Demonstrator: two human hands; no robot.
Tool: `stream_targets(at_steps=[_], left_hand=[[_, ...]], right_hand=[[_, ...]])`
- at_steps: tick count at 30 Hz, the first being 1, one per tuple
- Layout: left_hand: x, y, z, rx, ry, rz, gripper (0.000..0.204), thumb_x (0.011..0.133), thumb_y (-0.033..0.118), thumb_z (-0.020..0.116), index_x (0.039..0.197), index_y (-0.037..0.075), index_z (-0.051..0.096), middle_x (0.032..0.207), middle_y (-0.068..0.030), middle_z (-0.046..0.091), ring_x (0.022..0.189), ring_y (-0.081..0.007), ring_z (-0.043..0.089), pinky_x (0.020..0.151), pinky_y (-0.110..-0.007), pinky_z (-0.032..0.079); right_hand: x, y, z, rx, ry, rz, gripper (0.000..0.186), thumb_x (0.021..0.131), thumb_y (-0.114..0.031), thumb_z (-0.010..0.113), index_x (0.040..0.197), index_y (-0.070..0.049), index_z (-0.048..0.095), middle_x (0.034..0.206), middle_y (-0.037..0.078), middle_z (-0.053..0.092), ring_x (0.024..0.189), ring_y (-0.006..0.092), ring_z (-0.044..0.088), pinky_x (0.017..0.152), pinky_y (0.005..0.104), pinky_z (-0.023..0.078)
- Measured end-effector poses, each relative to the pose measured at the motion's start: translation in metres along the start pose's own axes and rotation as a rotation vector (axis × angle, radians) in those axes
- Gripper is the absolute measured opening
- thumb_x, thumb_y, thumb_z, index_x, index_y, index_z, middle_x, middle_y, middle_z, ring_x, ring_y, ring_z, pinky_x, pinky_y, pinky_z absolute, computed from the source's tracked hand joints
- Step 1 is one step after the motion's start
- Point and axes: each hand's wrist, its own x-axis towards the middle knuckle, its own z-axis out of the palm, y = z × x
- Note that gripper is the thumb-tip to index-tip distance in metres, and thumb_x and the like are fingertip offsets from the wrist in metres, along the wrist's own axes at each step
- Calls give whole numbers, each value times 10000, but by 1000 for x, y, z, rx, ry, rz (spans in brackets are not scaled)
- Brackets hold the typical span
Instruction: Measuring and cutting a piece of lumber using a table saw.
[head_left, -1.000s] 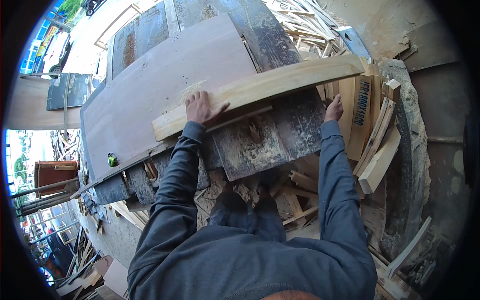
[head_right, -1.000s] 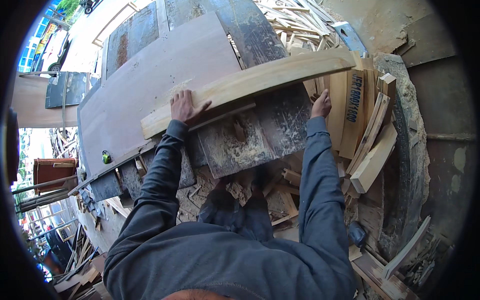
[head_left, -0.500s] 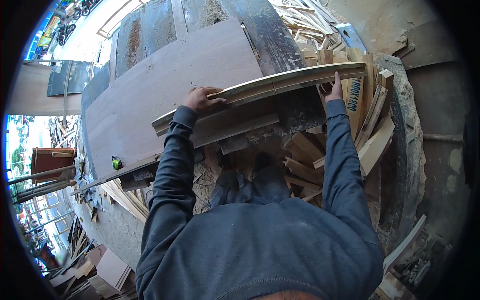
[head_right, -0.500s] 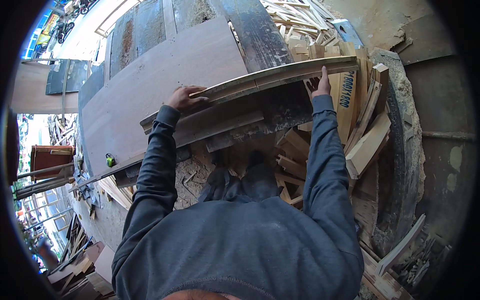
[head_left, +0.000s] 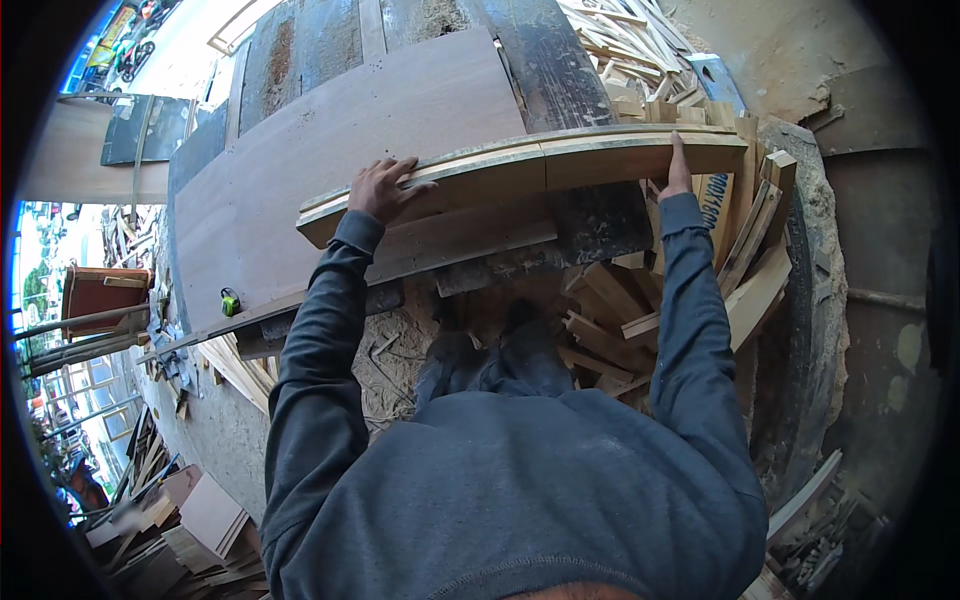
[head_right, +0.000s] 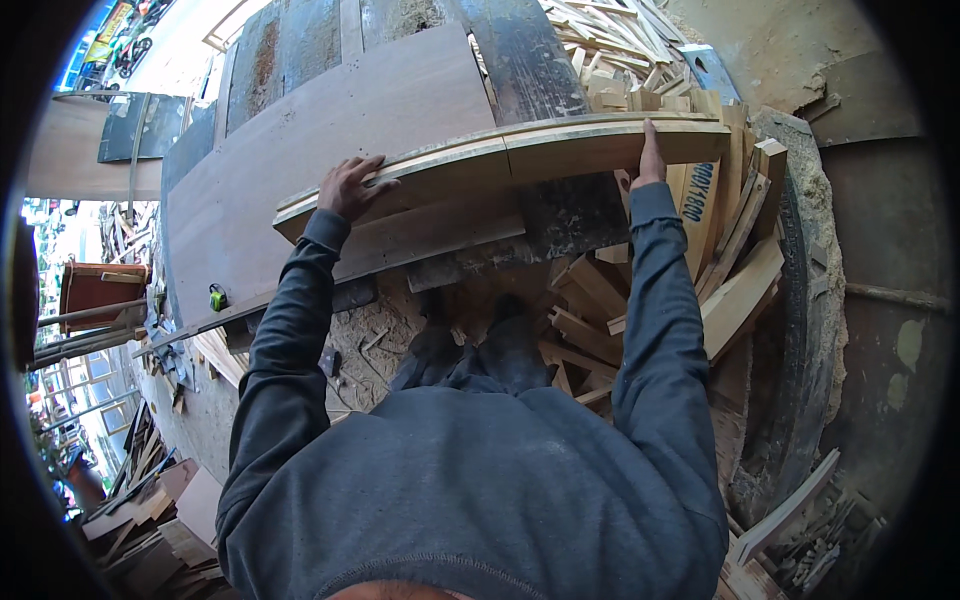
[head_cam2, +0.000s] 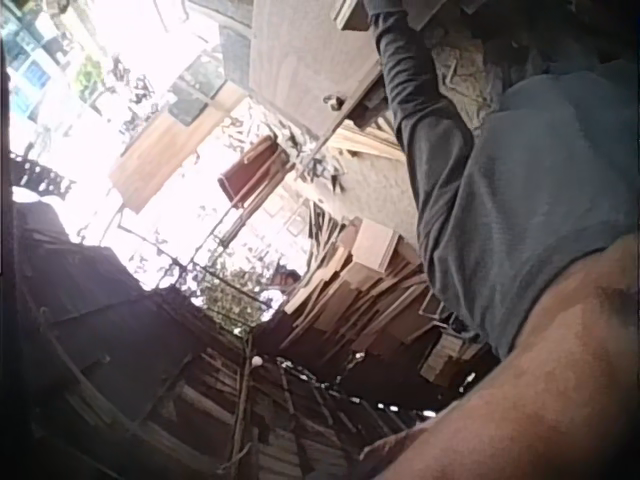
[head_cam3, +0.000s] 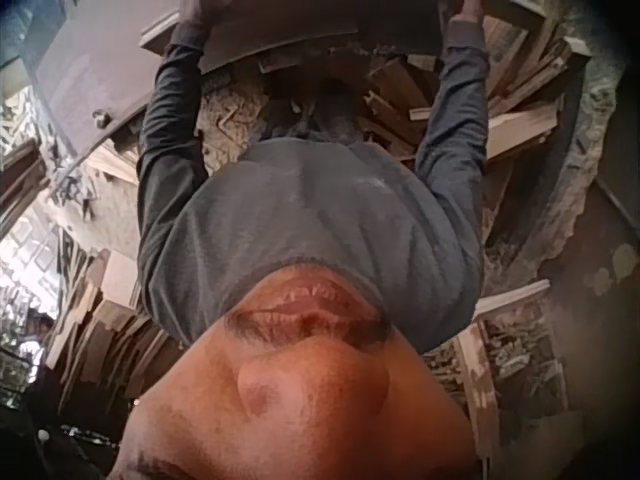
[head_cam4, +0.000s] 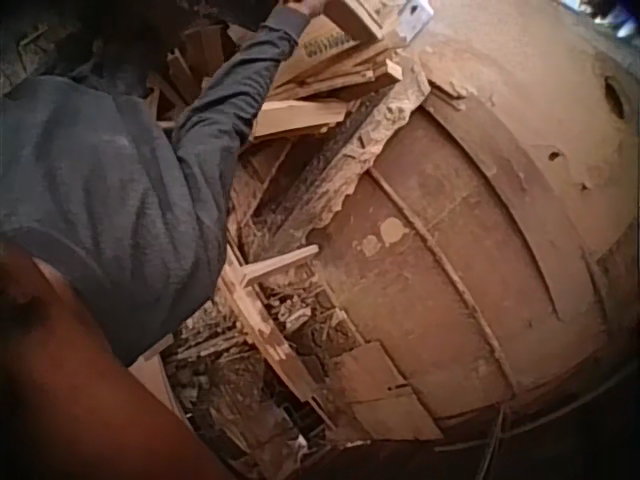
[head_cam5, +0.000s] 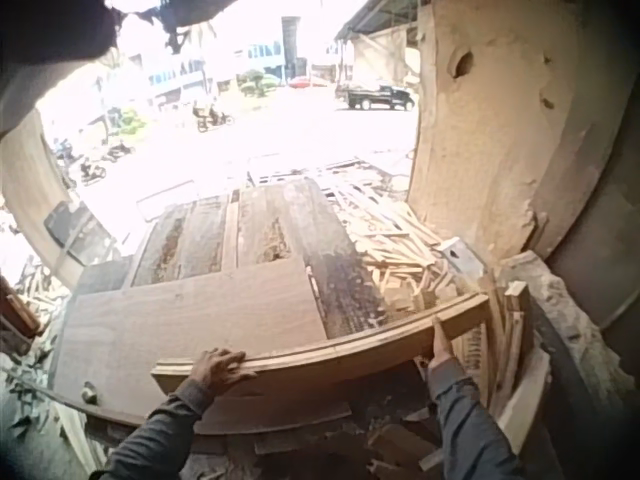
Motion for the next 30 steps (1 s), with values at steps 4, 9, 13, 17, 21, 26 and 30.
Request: stream_targets(at_steps=[4, 9, 13, 17, 21, 26, 30], left_hand=[[-5, -25, 16, -307, -257, -127, 556, 893, 643, 653, 1006, 116, 790, 1125, -131, 708, 1086, -333, 659, 960, -437, 501], [-1, -9, 25, -61, -285, -206, 652, 886, 675, 628, 1194, 107, 708, 1223, -128, 663, 1177, -323, 600, 978, -447, 472], [-14, 5, 36, 27, -139, -59, 932, 782, 772, 663, 1448, 140, 507, 1333, -112, 596, 1283, -307, 528, 1084, -497, 350], [-33, 18, 33, 53, -16, 161, 1142, 669, 738, 771, 1567, 172, 350, 1388, -119, 531, 1304, -346, 486, 1083, -485, 341], [-49, 26, 39, 52, -92, 58, 1086, 633, 503, 849, 1556, 180, 375, 1347, -120, 547, 1260, -344, 511, 1068, -484, 358], [-62, 36, 38, 17, -95, 74, 1035, 611, 357, 848, 1534, 183, 413, 1327, -115, 557, 1232, -331, 528, 1045, -472, 377], [-59, 44, 35, 30, -87, 62, 1025, 602, 358, 834, 1527, 192, 425, 1303, -106, 573, 1217, -325, 534, 1046, -466, 373]], right_hand=[[-8, 44, -39, 17, -7, -228, 768, 837, -605, 773, 1360, -68, 607, 1185, 80, 675, 1098, 204, 630, 924, 371, 505], [6, 52, -28, 221, -90, 9, 666, 870, -530, 780, 1347, -104, 595, 1239, 94, 636, 1105, 200, 603, 941, 413, 471], [80, 59, -34, 38, -148, -206, 585, 891, -431, 788, 1348, -120, 595, 1265, 84, 650, 1162, 202, 597, 977, 385, 466], [87, 63, -37, 144, -278, -222, 534, 896, -331, 787, 1330, -83, 599, 1261, 68, 655, 1152, 213, 605, 985, 409, 500], [54, 71, -49, 237, -245, -189, 517, 891, -298, 788, 1318, -74, 601, 1240, 68, 657, 1137, 223, 610, 975, 427, 519], [8, 65, -64, 191, -199, -90, 545, 880, -323, 804, 1310, -62, 594, 1233, 82, 642, 1119, 237, 608, 938, 411, 529], [5, 73, -63, 135, -90, -151, 684, 878, -414, 802, 1381, -30, 544, 1316, 79, 591, 1146, 231, 582, 930, 404, 530]])
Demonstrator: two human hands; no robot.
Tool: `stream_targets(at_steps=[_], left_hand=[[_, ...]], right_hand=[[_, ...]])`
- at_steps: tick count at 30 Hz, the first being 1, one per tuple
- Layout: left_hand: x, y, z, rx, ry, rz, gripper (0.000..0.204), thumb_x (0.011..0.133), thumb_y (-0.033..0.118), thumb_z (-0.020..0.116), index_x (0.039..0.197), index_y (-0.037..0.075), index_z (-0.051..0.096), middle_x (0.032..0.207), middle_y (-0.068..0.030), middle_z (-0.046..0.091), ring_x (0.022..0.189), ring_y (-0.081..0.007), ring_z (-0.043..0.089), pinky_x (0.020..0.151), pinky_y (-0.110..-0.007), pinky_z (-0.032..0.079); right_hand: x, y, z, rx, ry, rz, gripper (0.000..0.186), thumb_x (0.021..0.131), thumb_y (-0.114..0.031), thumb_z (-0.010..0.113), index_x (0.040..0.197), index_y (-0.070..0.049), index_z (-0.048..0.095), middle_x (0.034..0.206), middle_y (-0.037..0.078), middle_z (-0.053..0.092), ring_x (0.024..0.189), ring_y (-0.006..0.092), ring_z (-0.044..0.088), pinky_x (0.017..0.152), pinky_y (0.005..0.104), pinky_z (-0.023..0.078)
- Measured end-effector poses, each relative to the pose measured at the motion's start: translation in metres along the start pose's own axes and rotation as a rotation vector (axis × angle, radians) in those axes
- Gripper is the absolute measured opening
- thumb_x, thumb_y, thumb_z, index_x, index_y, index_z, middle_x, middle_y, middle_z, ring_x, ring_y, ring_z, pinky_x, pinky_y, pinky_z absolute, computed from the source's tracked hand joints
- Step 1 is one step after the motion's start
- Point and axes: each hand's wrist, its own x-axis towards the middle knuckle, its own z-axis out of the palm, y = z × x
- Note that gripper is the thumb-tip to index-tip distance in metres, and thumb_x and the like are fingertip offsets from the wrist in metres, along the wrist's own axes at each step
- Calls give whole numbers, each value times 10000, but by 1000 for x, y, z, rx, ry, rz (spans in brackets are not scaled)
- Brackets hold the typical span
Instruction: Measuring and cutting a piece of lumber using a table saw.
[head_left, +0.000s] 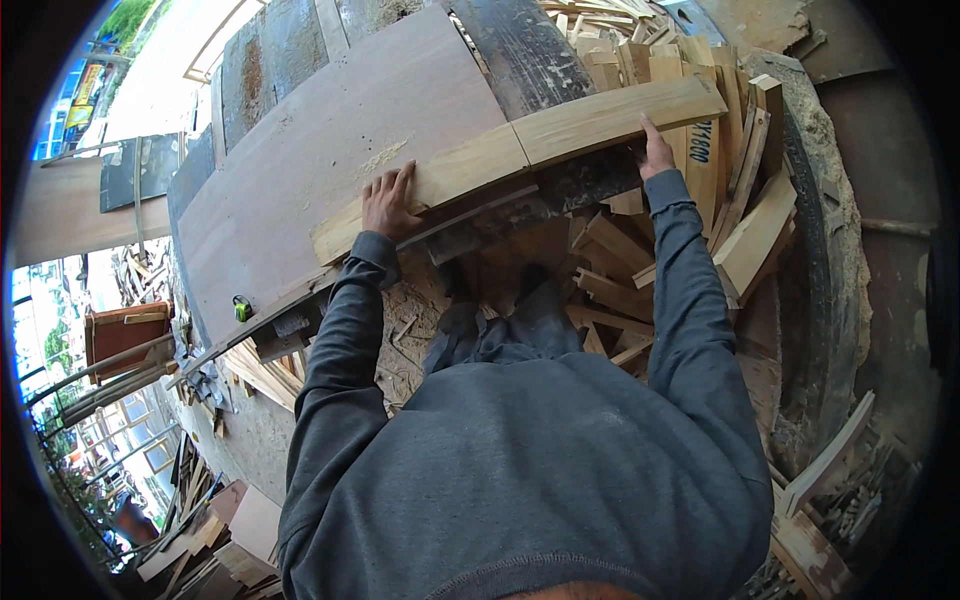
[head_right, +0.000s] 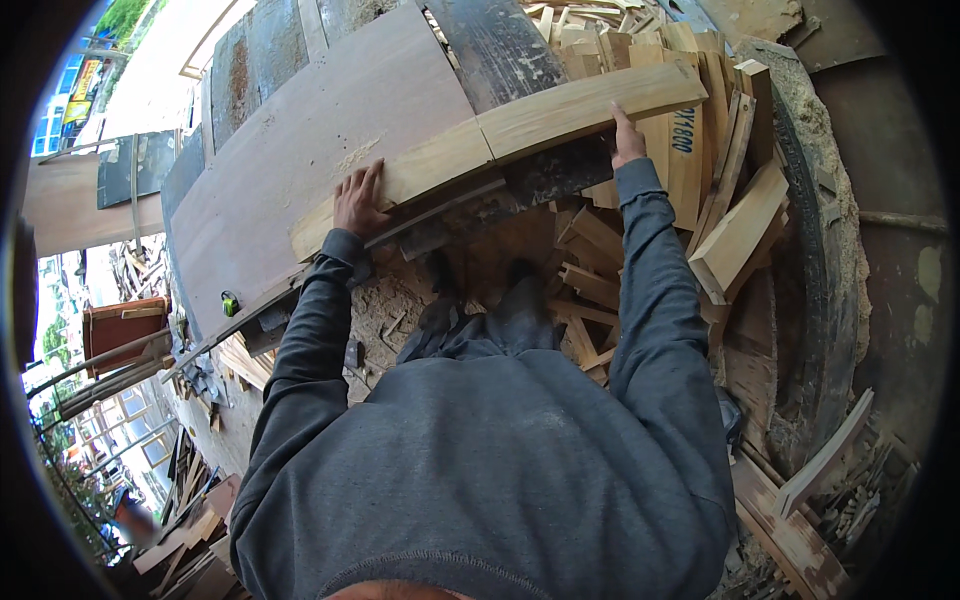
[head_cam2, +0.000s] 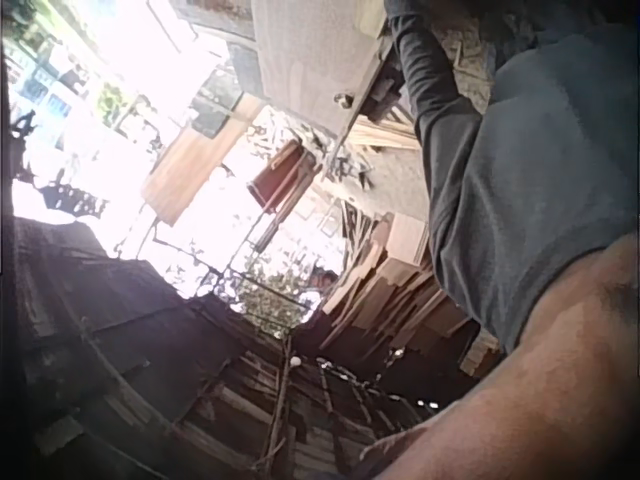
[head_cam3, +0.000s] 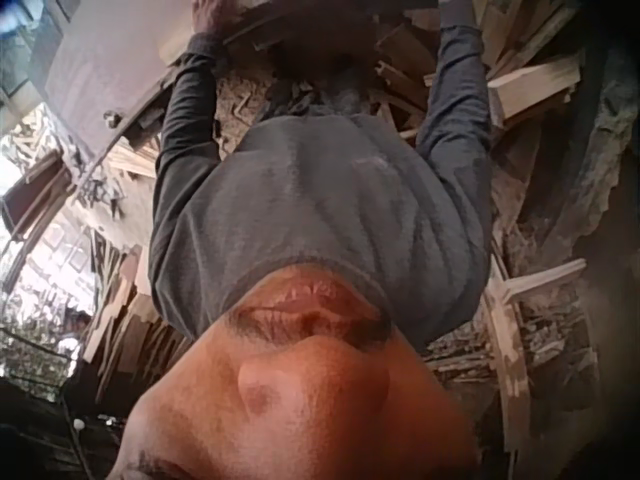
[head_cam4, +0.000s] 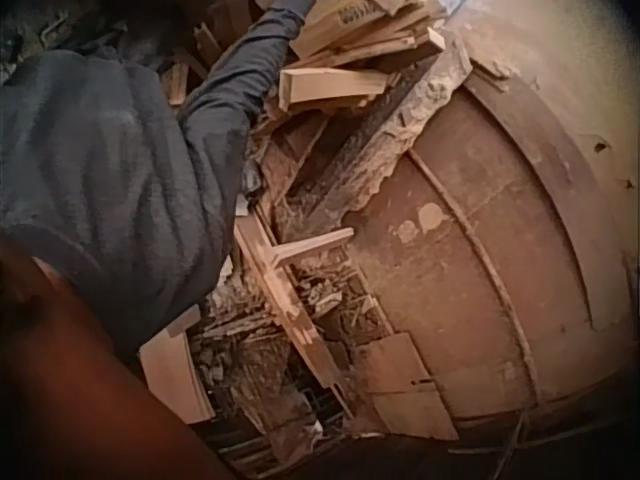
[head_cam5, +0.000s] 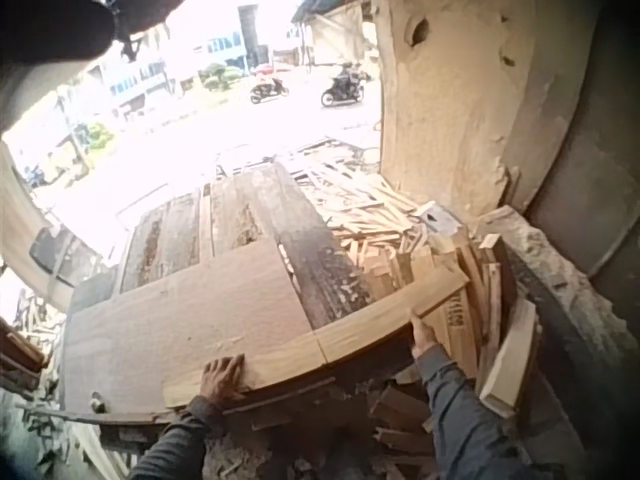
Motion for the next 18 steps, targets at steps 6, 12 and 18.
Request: stream_targets(at_steps=[6, 12, 18], left_hand=[[-1, 6, 2, 18, 15, -22, 1009, 607, 377, 829, 1520, 194, 439, 1288, -111, 582, 1220, -325, 531, 1056, -464, 364], [-2, 6, 4, 20, 16, -32, 1000, 623, 419, 838, 1514, 188, 449, 1297, -125, 579, 1229, -339, 524, 1066, -474, 357], [0, 4, 5, 4, 17, -39, 1022, 618, 394, 845, 1529, 194, 429, 1309, -126, 569, 1243, -346, 514, 1078, -483, 352]], right_hand=[[-1, 24, 5, -141, 114, -263, 839, 880, -529, 764, 1399, 91, 542, 1432, 168, 577, 1302, 259, 536, 1087, 378, 429], [-17, 21, 14, -208, 201, -266, 853, 872, -596, 740, 1348, 96, 593, 1423, 186, 596, 1319, 287, 548, 1088, 376, 425], [-21, 16, 14, -237, 220, -283, 872, 864, -631, 728, 1338, 91, 608, 1405, 190, 608, 1313, 291, 553, 1088, 382, 429]])
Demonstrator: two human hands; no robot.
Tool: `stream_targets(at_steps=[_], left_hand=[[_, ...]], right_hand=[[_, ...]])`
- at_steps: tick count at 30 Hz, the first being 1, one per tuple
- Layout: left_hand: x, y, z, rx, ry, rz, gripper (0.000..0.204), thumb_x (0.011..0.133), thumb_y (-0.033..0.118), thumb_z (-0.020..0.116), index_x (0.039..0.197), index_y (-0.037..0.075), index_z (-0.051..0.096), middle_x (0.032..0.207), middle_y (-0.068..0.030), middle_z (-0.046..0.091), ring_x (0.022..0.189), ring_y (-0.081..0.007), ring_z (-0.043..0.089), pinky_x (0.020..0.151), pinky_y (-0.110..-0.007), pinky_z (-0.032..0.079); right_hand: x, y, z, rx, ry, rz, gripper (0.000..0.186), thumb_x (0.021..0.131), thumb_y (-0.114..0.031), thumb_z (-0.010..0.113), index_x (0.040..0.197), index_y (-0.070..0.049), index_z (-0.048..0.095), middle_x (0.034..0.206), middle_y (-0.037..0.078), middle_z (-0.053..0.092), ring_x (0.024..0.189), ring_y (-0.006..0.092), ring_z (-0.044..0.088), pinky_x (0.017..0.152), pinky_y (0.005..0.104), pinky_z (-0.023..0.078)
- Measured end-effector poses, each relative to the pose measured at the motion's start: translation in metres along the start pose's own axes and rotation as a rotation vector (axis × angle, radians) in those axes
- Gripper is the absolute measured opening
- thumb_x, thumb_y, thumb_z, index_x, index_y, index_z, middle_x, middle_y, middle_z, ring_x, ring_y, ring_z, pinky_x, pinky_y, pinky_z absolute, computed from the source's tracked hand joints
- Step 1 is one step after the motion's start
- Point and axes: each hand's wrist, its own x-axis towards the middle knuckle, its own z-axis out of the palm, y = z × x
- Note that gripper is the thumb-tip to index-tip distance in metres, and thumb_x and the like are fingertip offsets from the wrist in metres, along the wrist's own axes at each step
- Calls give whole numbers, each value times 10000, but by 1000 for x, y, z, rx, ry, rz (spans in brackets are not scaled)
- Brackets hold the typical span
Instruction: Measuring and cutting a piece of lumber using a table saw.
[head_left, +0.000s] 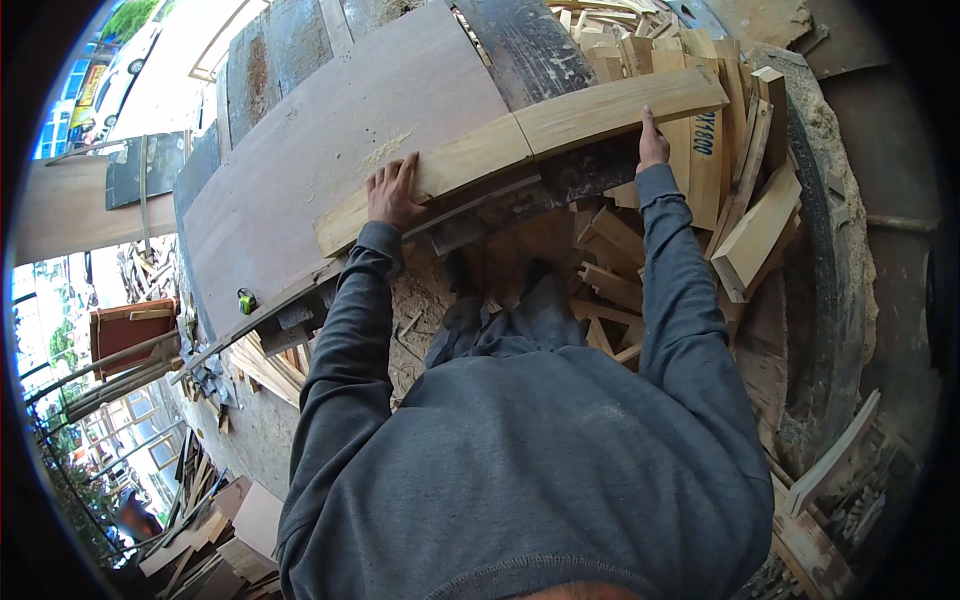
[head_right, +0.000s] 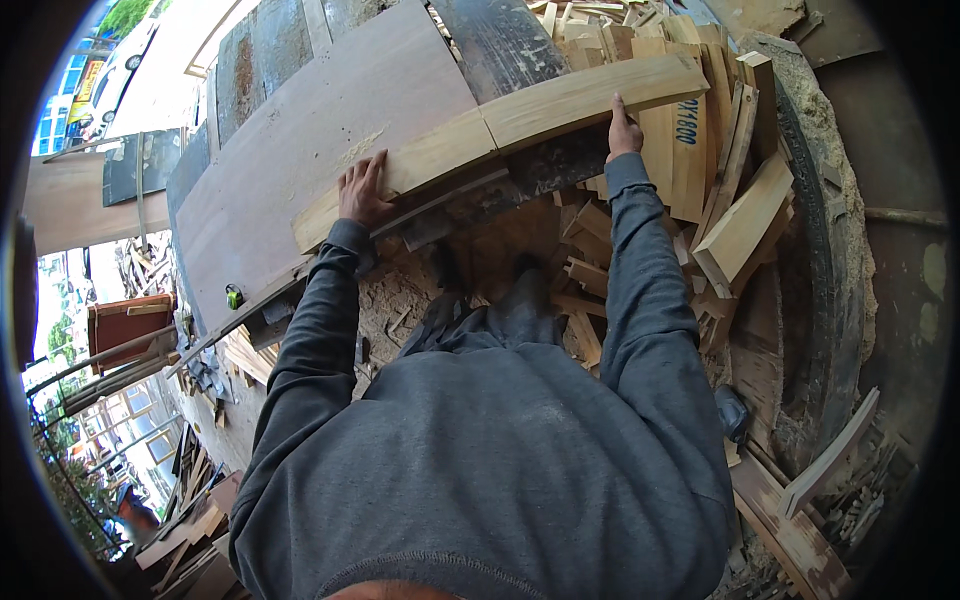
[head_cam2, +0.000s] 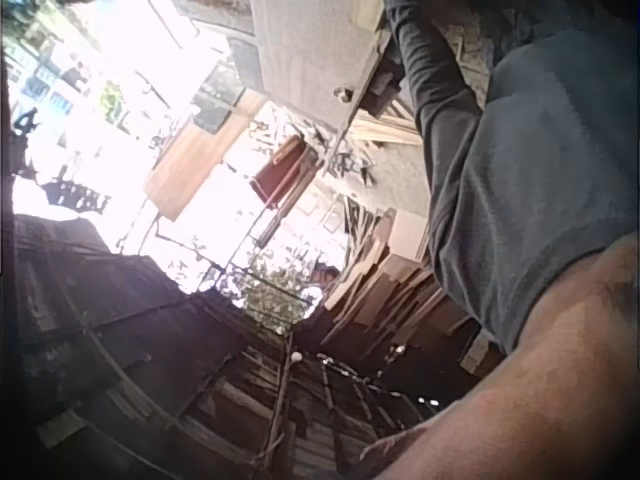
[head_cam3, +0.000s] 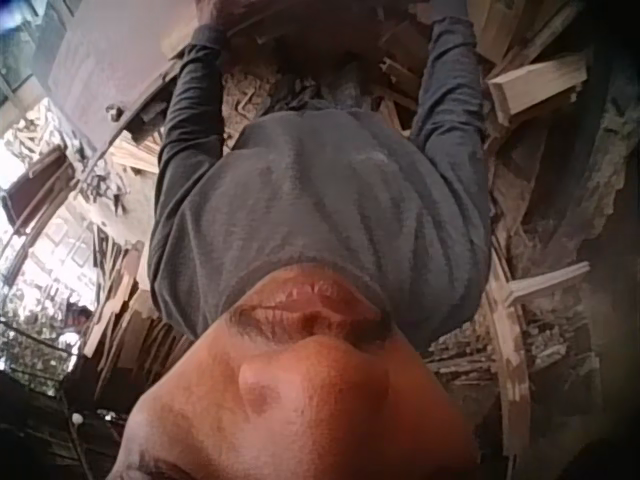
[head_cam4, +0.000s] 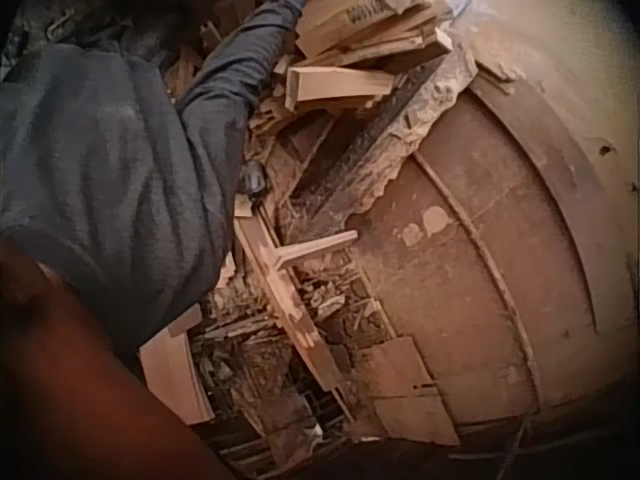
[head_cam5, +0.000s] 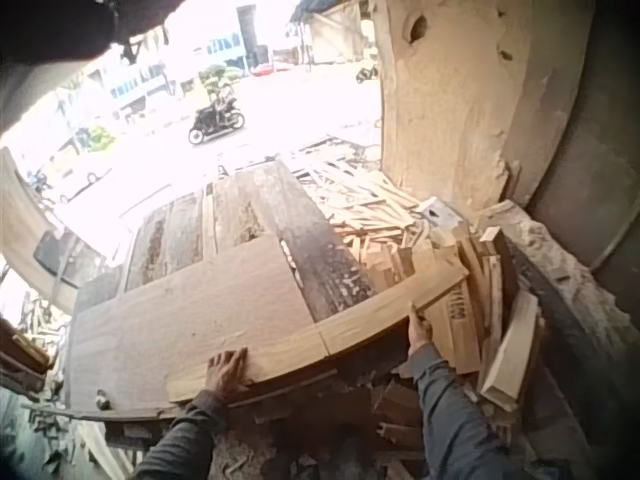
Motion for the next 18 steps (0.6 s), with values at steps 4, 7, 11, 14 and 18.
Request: stream_targets(at_steps=[4, 7, 11, 14, 18], left_hand=[[-1, -2, 3, -35, -6, 9, 1037, 612, 357, 847, 1538, 197, 408, 1326, -130, 555, 1256, -357, 504, 1088, -492, 346], [-2, -3, 6, 17, -6, 6, 998, 618, 344, 835, 1511, 180, 421, 1327, -120, 561, 1245, -353, 512, 1075, -490, 352], [-1, 4, 3, 41, -50, -15, 999, 615, 327, 829, 1510, 178, 410, 1342, -120, 551, 1249, -357, 507, 1069, -498, 354], [2, 9, 3, 25, -17, 3, 1005, 603, 331, 831, 1506, 179, 416, 1335, -123, 555, 1243, -357, 511, 1064, -499, 354], [-2, 5, -1, -1, 2, -5, 1002, 592, 366, 839, 1493, 188, 439, 1310, -133, 570, 1235, -354, 516, 1065, -495, 354]], right_hand=[[1, 4, -1, -41, 42, 20, 895, 856, -659, 719, 1329, 94, 615, 1403, 190, 610, 1310, 291, 556, 1089, 385, 431], [-7, -5, 3, -86, 55, 55, 917, 853, -693, 697, 1328, 87, 619, 1413, 188, 606, 1318, 300, 551, 1096, 389, 428], [-9, -8, 5, -82, 60, 32, 914, 859, -712, 671, 1332, 68, 626, 1413, 186, 610, 1327, 306, 548, 1095, 393, 433], [2, -1, -1, -66, 75, 1, 900, 864, -709, 667, 1332, 58, 630, 1405, 186, 616, 1321, 309, 554, 1094, 392, 436], [-4, 4, -1, -97, 54, -57, 870, 874, -685, 670, 1320, 61, 637, 1403, 187, 619, 1309, 314, 566, 1089, 389, 439]])
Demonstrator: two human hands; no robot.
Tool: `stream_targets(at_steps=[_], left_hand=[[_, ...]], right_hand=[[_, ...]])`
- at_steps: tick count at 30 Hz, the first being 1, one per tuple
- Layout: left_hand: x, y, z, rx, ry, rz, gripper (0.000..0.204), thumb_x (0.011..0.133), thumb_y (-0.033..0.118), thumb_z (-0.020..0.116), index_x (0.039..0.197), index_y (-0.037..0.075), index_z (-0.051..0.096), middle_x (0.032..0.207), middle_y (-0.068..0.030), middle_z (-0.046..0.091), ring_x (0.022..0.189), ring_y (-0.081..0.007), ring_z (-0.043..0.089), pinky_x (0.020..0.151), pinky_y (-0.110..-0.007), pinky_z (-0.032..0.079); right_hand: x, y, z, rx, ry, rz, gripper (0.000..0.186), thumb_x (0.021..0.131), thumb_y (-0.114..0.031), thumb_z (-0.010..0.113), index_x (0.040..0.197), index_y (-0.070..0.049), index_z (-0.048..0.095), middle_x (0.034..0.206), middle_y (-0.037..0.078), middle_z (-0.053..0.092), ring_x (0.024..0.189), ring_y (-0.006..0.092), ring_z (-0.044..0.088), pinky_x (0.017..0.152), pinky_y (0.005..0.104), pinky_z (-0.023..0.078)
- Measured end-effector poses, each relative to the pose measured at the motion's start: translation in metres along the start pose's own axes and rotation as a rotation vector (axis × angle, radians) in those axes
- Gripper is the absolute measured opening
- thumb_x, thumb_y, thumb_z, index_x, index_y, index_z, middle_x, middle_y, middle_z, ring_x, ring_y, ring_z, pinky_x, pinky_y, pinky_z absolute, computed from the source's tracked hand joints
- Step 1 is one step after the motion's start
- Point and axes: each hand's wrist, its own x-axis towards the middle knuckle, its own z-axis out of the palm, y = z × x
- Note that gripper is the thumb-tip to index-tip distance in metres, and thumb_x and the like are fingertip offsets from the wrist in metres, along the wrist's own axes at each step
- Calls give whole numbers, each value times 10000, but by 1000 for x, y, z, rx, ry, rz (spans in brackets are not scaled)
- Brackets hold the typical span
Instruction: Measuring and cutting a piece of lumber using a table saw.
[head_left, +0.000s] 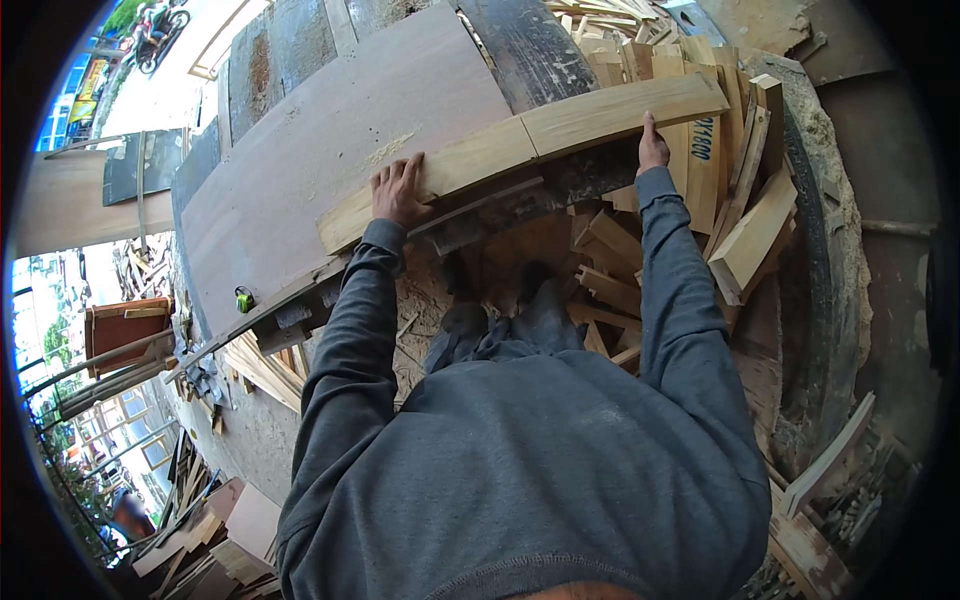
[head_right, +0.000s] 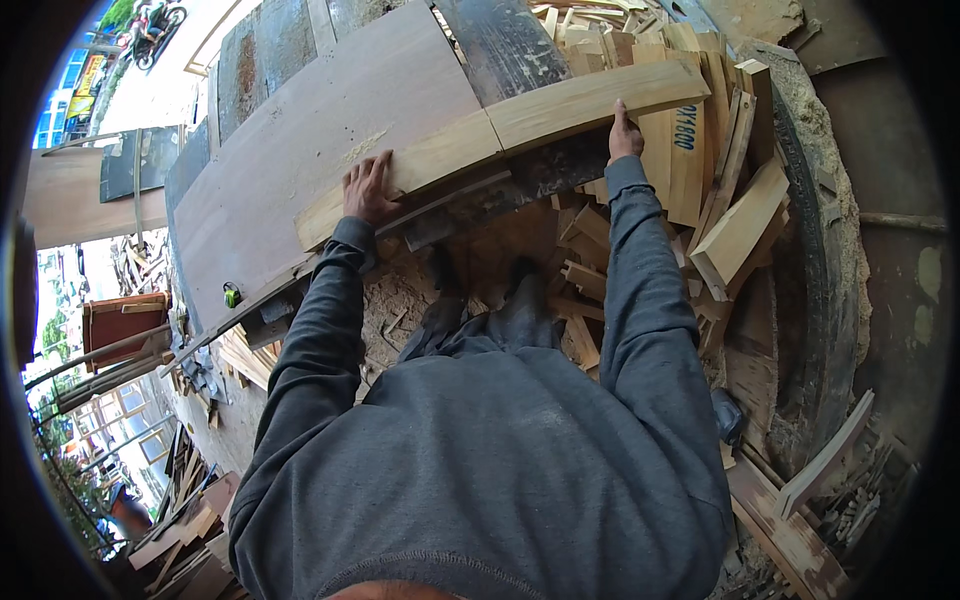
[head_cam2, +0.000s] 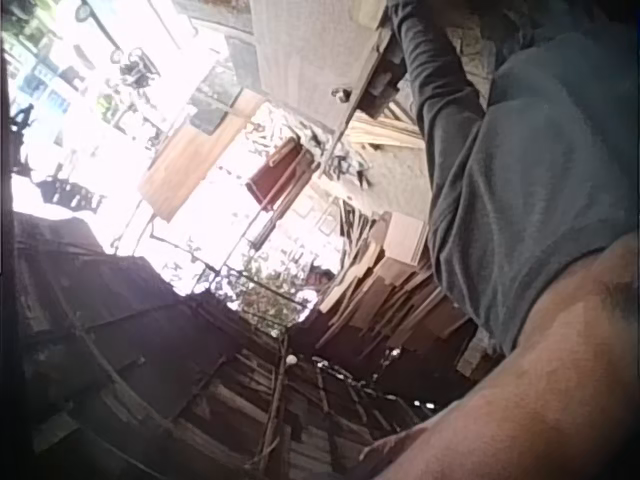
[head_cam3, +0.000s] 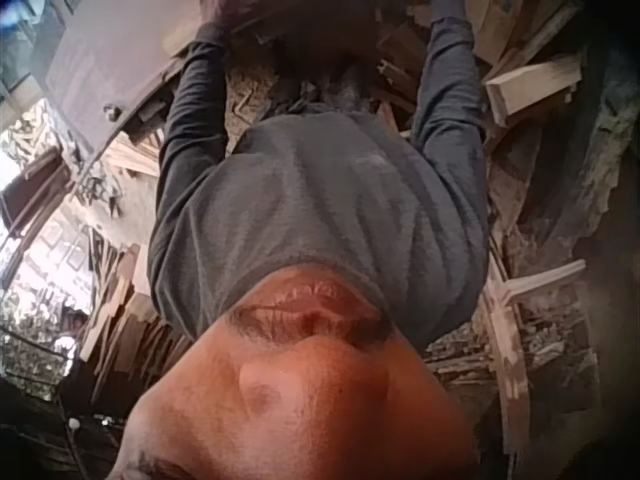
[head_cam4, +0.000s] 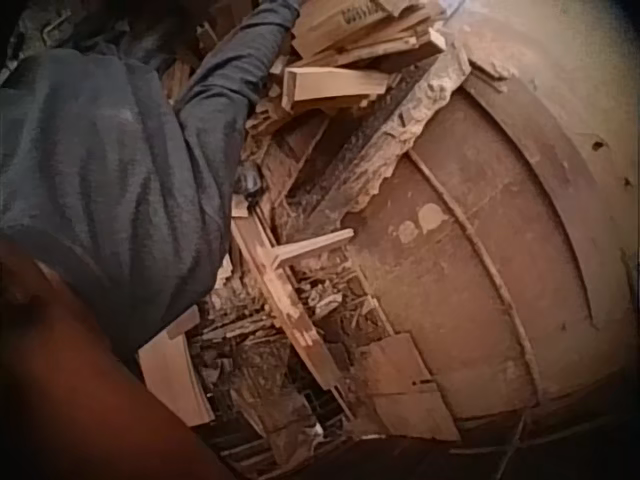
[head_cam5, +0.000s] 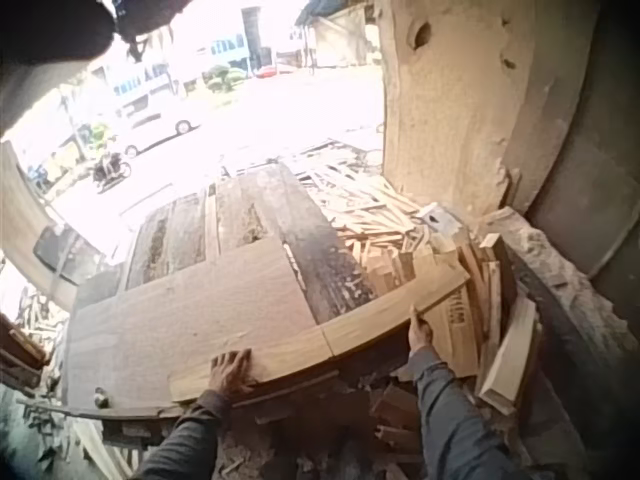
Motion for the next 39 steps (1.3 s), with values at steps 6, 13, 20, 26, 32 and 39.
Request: stream_targets(at_steps=[6, 13, 20, 26, 32, 39], left_hand=[[-1, -6, 1, 9, 12, -2, 994, 597, 396, 843, 1487, 193, 451, 1282, -139, 582, 1228, -354, 518, 1064, -495, 352], [-1, -2, 2, 15, -23, -5, 1013, 605, 397, 845, 1506, 182, 434, 1307, -145, 563, 1235, -362, 510, 1077, -500, 343], [1, -4, 1, 22, -38, -4, 1022, 615, 399, 841, 1517, 162, 423, 1320, -144, 556, 1245, -367, 506, 1087, -499, 337], [-2, -7, 3, 24, -56, 0, 1026, 620, 418, 835, 1519, 148, 420, 1333, -141, 552, 1254, -363, 501, 1095, -502, 331], [1, -4, 5, 39, -91, -10, 1032, 608, 350, 852, 1522, 154, 416, 1344, -134, 545, 1252, -356, 501, 1101, -494, 333], [3, 1, 0, 23, -66, 10, 1122, 595, 433, 872, 1550, 138, 363, 1384, -155, 512, 1288, -375, 470, 1115, -531, 314]], right_hand=[[-3, -3, 7, -38, 2, 37, 849, 866, -680, 679, 1279, 62, 665, 1372, 192, 640, 1275, 319, 595, 1059, 398, 463], [4, 4, 9, -58, 86, 36, 882, 863, -695, 663, 1249, 97, 666, 1320, 221, 664, 1241, 344, 616, 1035, 404, 477], [-5, -6, 16, 8, 114, 49, 821, 891, -618, 688, 1261, 114, 648, 1322, 224, 663, 1220, 331, 627, 1025, 400, 479], [-11, -11, 18, 40, 92, 55, 775, 911, -581, 694, 1255, 112, 651, 1315, 206, 669, 1205, 295, 633, 1018, 385, 486], [-5, -4, 17, 55, 118, 31, 760, 916, -575, 695, 1257, 103, 654, 1307, 196, 675, 1203, 288, 631, 1025, 375, 479], [0, 0, 12, 80, 95, -41, 764, 907, -578, 706, 1269, 93, 654, 1312, 194, 672, 1210, 295, 626, 1038, 382, 473]])
